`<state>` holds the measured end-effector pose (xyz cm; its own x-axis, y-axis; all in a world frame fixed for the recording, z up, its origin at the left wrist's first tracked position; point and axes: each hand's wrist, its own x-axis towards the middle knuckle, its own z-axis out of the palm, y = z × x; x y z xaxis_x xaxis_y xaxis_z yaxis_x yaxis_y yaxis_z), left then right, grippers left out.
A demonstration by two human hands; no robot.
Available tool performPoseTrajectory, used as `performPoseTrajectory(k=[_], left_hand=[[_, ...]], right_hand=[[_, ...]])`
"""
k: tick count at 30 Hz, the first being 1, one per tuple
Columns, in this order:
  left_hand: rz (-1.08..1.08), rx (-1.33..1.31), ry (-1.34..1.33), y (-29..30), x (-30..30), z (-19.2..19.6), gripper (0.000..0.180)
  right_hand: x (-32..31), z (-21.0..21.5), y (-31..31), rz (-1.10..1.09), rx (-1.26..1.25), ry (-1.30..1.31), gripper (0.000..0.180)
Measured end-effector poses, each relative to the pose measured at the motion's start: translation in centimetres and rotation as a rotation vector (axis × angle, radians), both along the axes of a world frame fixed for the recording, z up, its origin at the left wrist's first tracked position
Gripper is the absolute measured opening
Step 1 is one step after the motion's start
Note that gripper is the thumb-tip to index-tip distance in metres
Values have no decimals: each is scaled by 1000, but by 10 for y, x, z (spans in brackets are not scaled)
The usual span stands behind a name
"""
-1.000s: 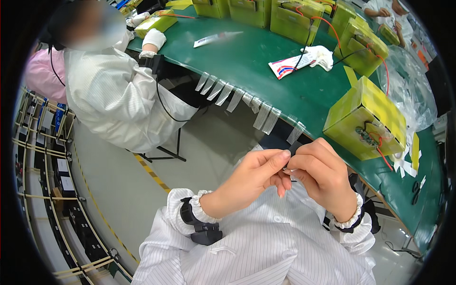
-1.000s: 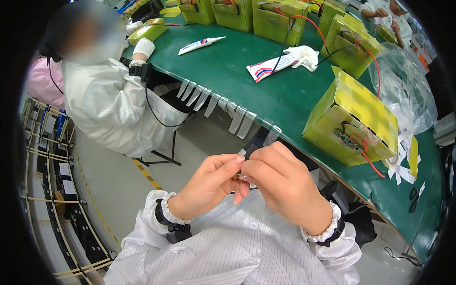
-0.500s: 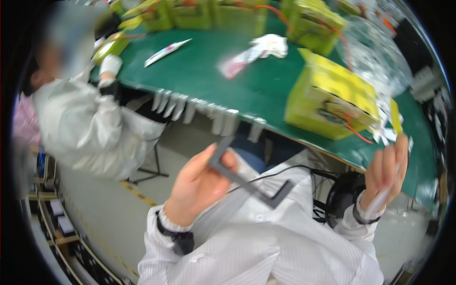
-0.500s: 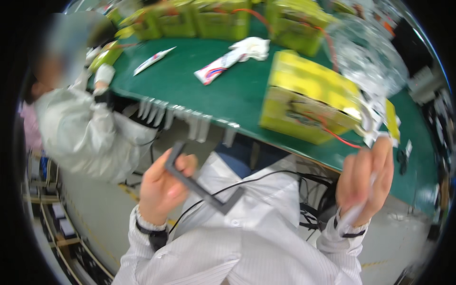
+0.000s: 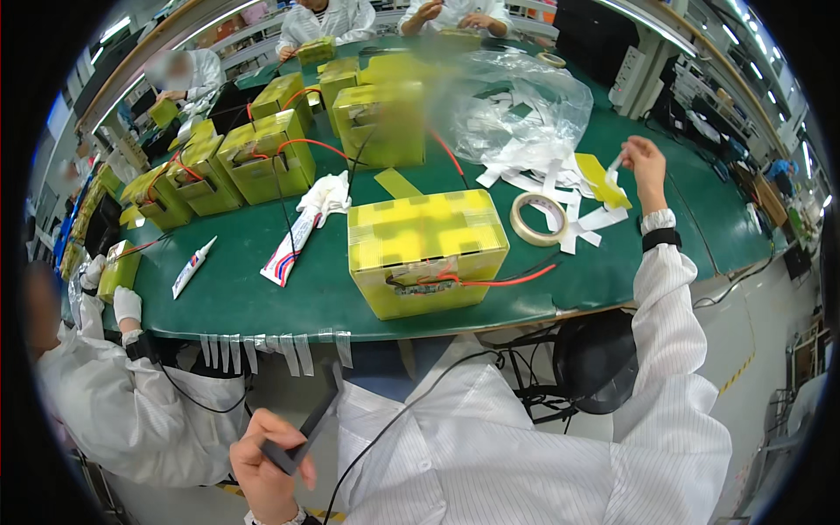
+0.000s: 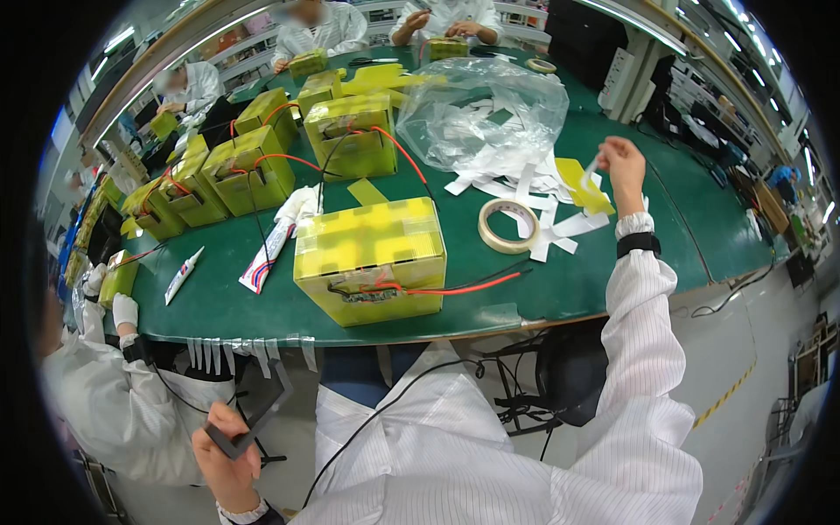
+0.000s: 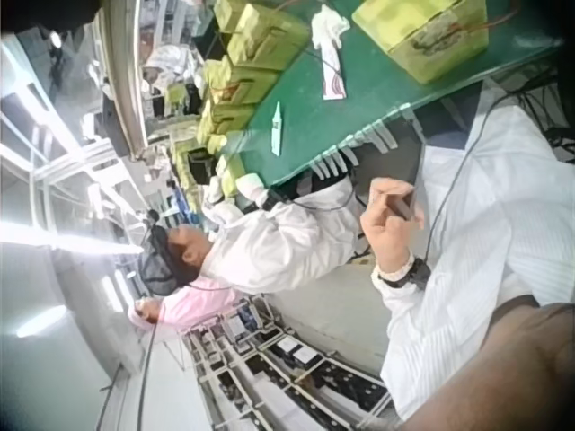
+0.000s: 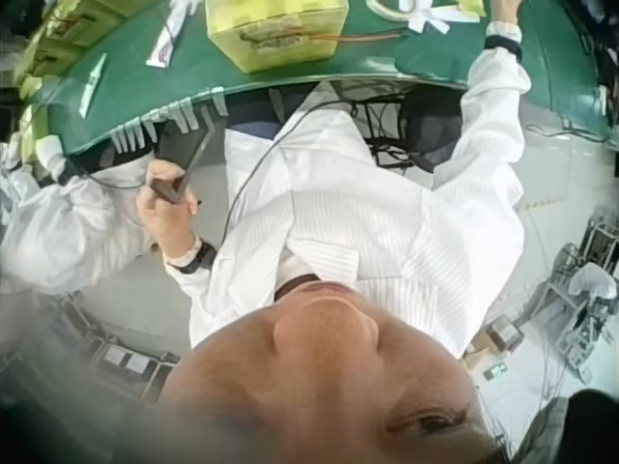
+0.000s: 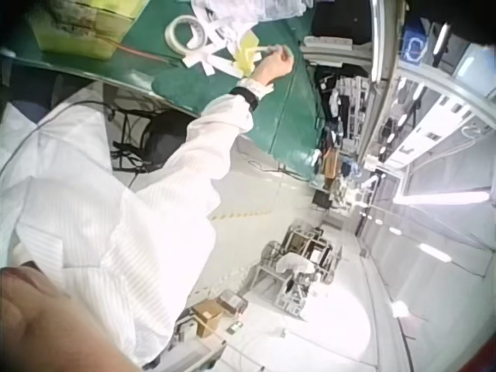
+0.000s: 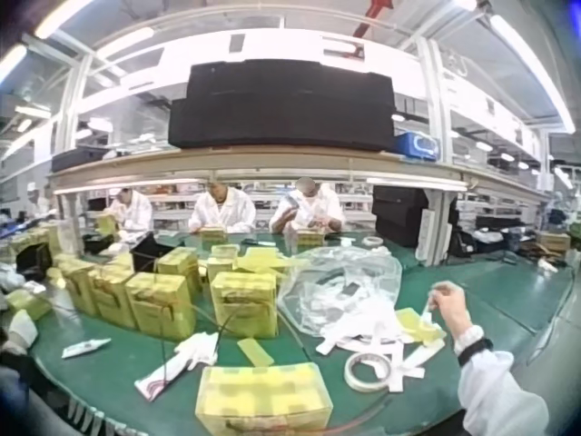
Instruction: The person assembles electronic components onto a large battery pack by taping insulated tubes with adhesive tape, positioning a circuit board, and securing wires. The adhesive tape is cut with scissors.
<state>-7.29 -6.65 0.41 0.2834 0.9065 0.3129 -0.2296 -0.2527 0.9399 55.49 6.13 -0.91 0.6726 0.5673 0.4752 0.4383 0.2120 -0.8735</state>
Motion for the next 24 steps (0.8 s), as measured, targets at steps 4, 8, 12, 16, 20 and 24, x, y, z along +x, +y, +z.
performPoseTrajectory(k=[4, 8, 12, 16, 20, 24], left_hand=[[257, -52, 24, -25, 2, 11, 35], [266, 398, 254, -7, 5, 7, 29], [507, 728, 413, -2, 30, 3, 24], [556, 974, 366, 10, 58, -14, 24], [507, 1043, 296, 21, 73, -30, 26], [464, 1027, 329, 18, 71, -52, 26]], right_hand=[[-17, -33, 36, 53, -205, 70, 30], [49, -46, -2, 0, -41, -435, 29], [3, -29, -44, 178, 41, 128, 40], [-267, 15, -114, 581, 135, -136, 22], [-364, 4, -134, 1098, -121, 169, 31], [-394, -15, -129, 1185, -82, 265, 31]])
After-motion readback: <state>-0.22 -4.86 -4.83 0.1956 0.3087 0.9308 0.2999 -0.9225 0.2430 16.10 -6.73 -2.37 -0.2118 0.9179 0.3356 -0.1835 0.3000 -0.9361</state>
